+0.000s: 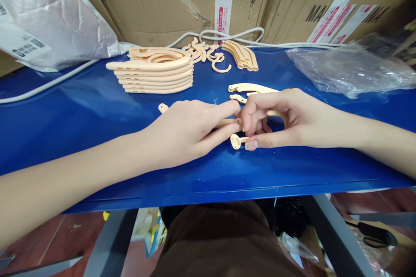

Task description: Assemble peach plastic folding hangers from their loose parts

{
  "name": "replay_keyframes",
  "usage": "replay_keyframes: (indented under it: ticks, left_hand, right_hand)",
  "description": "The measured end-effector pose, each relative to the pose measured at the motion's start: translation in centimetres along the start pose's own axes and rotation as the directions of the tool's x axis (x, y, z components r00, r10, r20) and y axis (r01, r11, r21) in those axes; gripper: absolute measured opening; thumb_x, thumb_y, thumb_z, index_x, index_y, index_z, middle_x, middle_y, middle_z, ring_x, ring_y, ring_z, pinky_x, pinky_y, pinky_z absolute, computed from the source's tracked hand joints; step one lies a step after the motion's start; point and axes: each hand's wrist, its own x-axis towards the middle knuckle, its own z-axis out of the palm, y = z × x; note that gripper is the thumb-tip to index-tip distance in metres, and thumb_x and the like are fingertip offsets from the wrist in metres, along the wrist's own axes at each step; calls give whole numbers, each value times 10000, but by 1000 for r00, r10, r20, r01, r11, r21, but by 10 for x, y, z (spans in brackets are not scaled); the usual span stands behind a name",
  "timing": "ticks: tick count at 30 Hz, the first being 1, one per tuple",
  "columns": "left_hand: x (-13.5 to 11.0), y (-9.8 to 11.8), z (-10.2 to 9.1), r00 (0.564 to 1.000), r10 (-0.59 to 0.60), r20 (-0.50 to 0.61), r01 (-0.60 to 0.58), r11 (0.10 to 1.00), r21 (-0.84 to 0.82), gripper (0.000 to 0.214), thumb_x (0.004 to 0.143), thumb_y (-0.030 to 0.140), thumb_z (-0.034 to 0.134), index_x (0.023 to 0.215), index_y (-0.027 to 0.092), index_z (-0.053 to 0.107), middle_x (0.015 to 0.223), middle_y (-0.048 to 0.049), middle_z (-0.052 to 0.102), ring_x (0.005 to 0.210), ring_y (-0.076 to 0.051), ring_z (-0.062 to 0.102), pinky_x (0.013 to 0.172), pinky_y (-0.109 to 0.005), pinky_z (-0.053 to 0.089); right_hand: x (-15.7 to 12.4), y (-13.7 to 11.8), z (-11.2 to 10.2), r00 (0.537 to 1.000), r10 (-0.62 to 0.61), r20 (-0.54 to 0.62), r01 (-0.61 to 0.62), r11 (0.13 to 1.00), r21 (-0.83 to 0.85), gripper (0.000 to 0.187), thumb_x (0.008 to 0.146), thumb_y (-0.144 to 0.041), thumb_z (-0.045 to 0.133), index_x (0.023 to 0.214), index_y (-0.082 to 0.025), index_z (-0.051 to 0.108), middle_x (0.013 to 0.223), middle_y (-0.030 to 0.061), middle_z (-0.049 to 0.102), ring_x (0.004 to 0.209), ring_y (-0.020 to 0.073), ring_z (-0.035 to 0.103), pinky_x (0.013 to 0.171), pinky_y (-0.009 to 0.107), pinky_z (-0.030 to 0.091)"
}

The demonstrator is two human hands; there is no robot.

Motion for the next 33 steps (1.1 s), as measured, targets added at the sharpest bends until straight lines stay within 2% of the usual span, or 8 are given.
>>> replay_keyframes:
  ticks: [4,10,16,20,25,33]
  left_hand:
    - [-1,-2,2,1000,19,-3,-18,1000,25,239,1143,331,486,927,243,537,689,84,614,556,-108,543,596,-274,282]
    - [-2,-3,2,999,32,-27,-30,998,62,250,1143,327,500,910,242,526,682,83,597,550,-112,549,572,-290,249]
    - [3,7,-9,986,-84,147,70,993,94,234,1133,339,484,925,243,535,768,39,682,653,-150,642,603,-300,276]
    - [2,8,-10,984,-87,154,71,992,107,244,1137,352,462,938,242,549,811,22,710,703,-165,672,620,-311,278]
    - [2,8,-9,981,-95,170,75,990,116,260,1145,362,441,957,240,573,841,12,725,728,-174,680,630,-321,290]
    - [-1,2,-1,998,-23,65,16,994,105,256,1139,355,444,945,241,567,789,38,703,662,-154,671,598,-310,265]
  right_hand:
    - [-1,0,0,1000,8,3,-8,1000,-3,230,941,-326,890,974,-219,690,861,-11,797,721,116,703,667,276,531]
    - [-2,1,-1,1000,-5,-3,5,999,-41,202,974,-359,841,994,-221,696,847,-3,788,739,145,701,670,294,538]
    - [-5,-3,-1,994,-106,-35,90,950,-300,180,1012,-382,805,964,-223,735,810,-27,735,670,112,620,605,275,467]
    - [-6,-3,0,986,-163,-18,139,890,-435,186,1046,-387,761,988,-213,731,778,-39,723,659,103,639,638,275,463]
    - [-8,-2,0,982,-190,0,166,858,-486,146,1060,-353,736,1018,-214,736,812,-33,744,697,113,671,675,281,468]
    - [-8,-4,0,985,-171,-2,152,882,-446,111,1046,-341,746,1013,-236,759,825,-23,759,661,124,645,644,306,472]
